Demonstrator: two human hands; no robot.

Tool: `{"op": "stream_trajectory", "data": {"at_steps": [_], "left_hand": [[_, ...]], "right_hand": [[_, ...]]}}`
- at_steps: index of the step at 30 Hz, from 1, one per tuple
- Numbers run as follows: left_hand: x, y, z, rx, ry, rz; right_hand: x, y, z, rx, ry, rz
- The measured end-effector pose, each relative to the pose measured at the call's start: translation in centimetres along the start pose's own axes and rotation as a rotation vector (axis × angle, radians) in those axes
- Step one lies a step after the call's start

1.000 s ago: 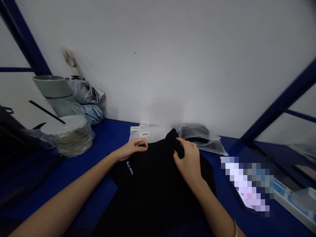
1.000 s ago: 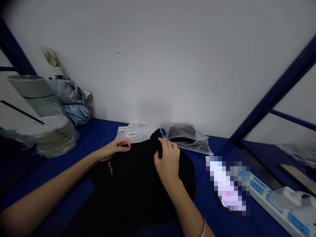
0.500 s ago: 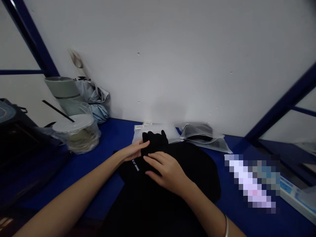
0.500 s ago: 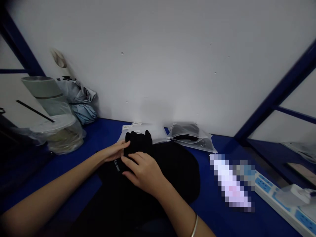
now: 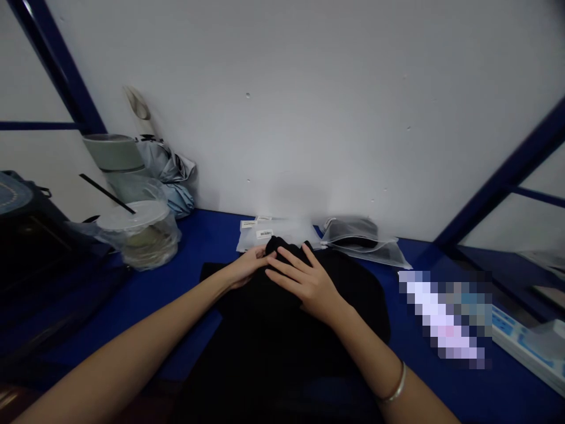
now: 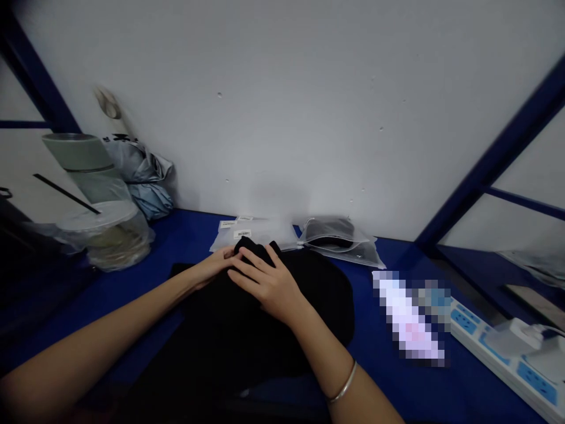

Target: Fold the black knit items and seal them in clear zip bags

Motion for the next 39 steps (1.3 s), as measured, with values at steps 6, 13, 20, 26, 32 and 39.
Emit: {"op": "stream_trajectory", "data": {"at_steps": [6, 13, 20, 26, 32, 39], "left_hand": [[-1.4, 0.3, 1.4, -0.384, -0.688, -0.461], [-0.3, -0.2, 1.9, -0.395, -1.078, -0.532], [0.3, -0.8, 2.4, -0.401, -0.982, -0.380], [-0.4, -0.5, 2.5, -0.450, -1.020, -0.380], [-0.8, -0.4, 1.9, -0.514, -1.069, -0.383], [-1.0, -0.3, 1.7, -0.697, -1.120, -0.422]], "right_hand": [[-2.2, 1.8, 0.5, -0.429, -0.009, -0.335], [-3.6, 3.5, 0.2, -0.750, -0.137, -1.012], [-3.8, 3.5, -0.4, -0.728, -0.151, -1.042], [-3.3, 3.2, -0.5, -0.728, -0.196, -0.986], [-3.5, 3.7, -0.4, -0.853, -0.136, -1.060], [-3.5, 3.9, -0.5, -0.839, -0.011, -1.031]]}}
Point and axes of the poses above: each hand's wrist, its own y-axis away from the middle knuckle, its own z-axis out of the back of the hand, x = y × z, the point moved 3 cm from there along -y, towards the middle knuckle, and after that the axes turned 13 degrees about z, right-handed, at the moved point
